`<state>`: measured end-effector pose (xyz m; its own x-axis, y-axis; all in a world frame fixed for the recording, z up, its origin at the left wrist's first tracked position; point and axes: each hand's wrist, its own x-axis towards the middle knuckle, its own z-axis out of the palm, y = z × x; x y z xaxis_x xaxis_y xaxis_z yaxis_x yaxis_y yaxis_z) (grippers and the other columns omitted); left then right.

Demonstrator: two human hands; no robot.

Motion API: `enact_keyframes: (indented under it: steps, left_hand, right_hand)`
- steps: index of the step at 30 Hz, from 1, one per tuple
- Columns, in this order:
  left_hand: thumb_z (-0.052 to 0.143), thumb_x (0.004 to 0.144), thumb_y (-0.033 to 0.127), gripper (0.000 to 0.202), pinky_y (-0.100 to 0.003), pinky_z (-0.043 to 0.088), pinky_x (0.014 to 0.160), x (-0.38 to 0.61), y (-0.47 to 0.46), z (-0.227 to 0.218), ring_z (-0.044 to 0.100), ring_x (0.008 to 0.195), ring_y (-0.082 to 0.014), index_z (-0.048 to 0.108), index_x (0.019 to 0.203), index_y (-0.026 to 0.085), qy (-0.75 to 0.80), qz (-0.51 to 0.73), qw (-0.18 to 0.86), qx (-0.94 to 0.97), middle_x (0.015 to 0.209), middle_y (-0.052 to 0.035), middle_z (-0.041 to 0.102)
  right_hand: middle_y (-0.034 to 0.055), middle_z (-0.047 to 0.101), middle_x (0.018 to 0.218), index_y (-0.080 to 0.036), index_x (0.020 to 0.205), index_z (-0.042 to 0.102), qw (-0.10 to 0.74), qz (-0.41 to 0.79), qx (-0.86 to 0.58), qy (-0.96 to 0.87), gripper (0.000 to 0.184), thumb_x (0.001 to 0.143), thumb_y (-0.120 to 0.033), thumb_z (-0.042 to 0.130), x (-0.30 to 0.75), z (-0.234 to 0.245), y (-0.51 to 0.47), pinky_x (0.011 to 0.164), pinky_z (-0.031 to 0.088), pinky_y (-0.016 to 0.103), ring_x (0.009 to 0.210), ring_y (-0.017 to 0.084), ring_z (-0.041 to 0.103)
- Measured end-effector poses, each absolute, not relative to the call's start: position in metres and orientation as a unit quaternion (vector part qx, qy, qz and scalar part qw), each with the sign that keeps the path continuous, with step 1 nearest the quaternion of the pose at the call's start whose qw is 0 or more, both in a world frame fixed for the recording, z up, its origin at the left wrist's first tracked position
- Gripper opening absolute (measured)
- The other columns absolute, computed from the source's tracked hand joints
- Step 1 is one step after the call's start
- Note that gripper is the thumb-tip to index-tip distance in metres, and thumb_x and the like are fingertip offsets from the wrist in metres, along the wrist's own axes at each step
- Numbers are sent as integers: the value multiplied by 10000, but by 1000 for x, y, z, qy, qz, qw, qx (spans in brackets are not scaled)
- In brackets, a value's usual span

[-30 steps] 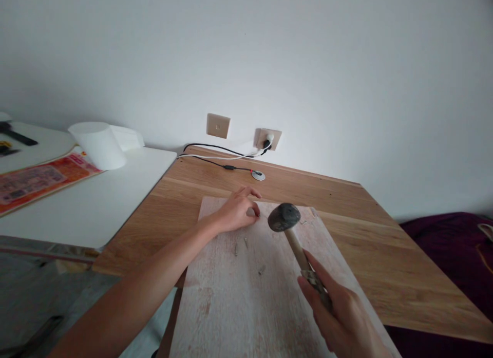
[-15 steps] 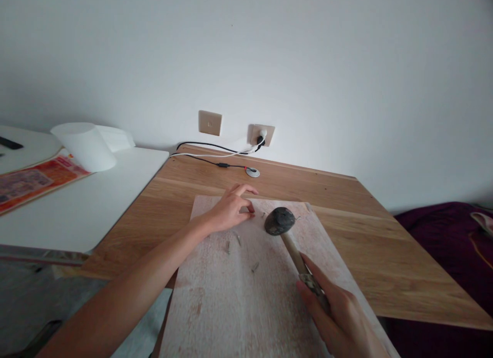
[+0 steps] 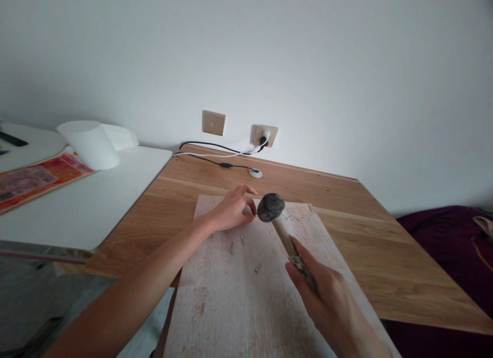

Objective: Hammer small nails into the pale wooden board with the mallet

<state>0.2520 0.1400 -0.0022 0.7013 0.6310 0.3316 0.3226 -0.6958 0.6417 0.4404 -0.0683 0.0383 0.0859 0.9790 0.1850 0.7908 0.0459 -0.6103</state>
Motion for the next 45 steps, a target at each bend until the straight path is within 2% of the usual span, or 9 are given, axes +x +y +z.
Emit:
enact_keyframes:
  steps: [5,10,16,22,28,31,35,39,45]
  left_hand:
    - [790,837,229,35,-523,340,1248,252,141,-4,511,1381,-306,772,847,201,269,281,283,877,1380,-101,587]
    - [811,826,225,50,-528,372,1225,252,141,-4,545,1341,-306,770,812,200,283,287,282,871,1356,-100,595]
    - [808,831,203,78,-519,370,1223,253,142,-3,531,1359,-290,757,773,201,250,298,257,885,1376,-87,606]
    - [798,840,212,63,-531,370,1218,253,144,-3,540,1341,-297,778,781,204,243,297,253,888,1379,-84,606]
    - [772,856,197,62,-536,359,1213,254,145,-3,541,1335,-298,783,795,204,245,286,255,890,1323,-91,624]
    - [785,842,224,18,-542,345,1226,253,143,-2,521,1363,-306,787,857,214,251,287,269,885,1356,-88,613]
    - [831,766,201,259,-506,381,1213,252,142,-3,541,1332,-308,778,1018,224,253,304,287,872,1333,-92,622]
    - [842,770,259,261,-520,377,1213,252,142,-4,536,1335,-308,762,1017,231,263,299,302,866,1344,-95,598]
    - [825,780,231,196,-520,371,1223,253,141,-3,537,1343,-311,750,961,213,271,295,303,865,1338,-111,582]
  right_hand:
    - [112,812,834,-29,1388,640,292,143,-676,-661,610,1023,-483,458,440,39,-66,594,599,266,687,201,779]
    - [104,828,933,-97,1424,634,295,172,-711,-615,602,1020,-516,480,442,38,-78,716,636,295,818,223,804]
    - [129,771,1276,-137,1435,646,284,211,-722,-594,589,992,-511,538,461,14,-108,922,643,342,1148,290,760]
    - [111,832,1013,-153,1422,663,307,185,-746,-562,595,991,-537,519,452,13,-108,744,634,319,924,271,804]
    - [61,783,782,-127,1421,652,313,186,-722,-588,609,1003,-547,511,439,39,-85,676,620,298,677,198,752]
    - [80,798,830,-102,1432,629,294,184,-696,-629,611,1011,-520,488,436,52,-70,671,621,295,706,201,763]
    - [152,820,969,-53,1396,645,248,187,-679,-666,615,1009,-488,444,434,59,-58,707,627,324,837,247,797]
    - [154,823,1017,-64,1451,594,256,178,-691,-652,632,1023,-492,411,432,51,-58,684,620,335,834,245,796]
    - [81,788,790,-73,1402,636,288,190,-695,-631,614,1013,-512,455,432,41,-64,637,601,301,684,203,753]
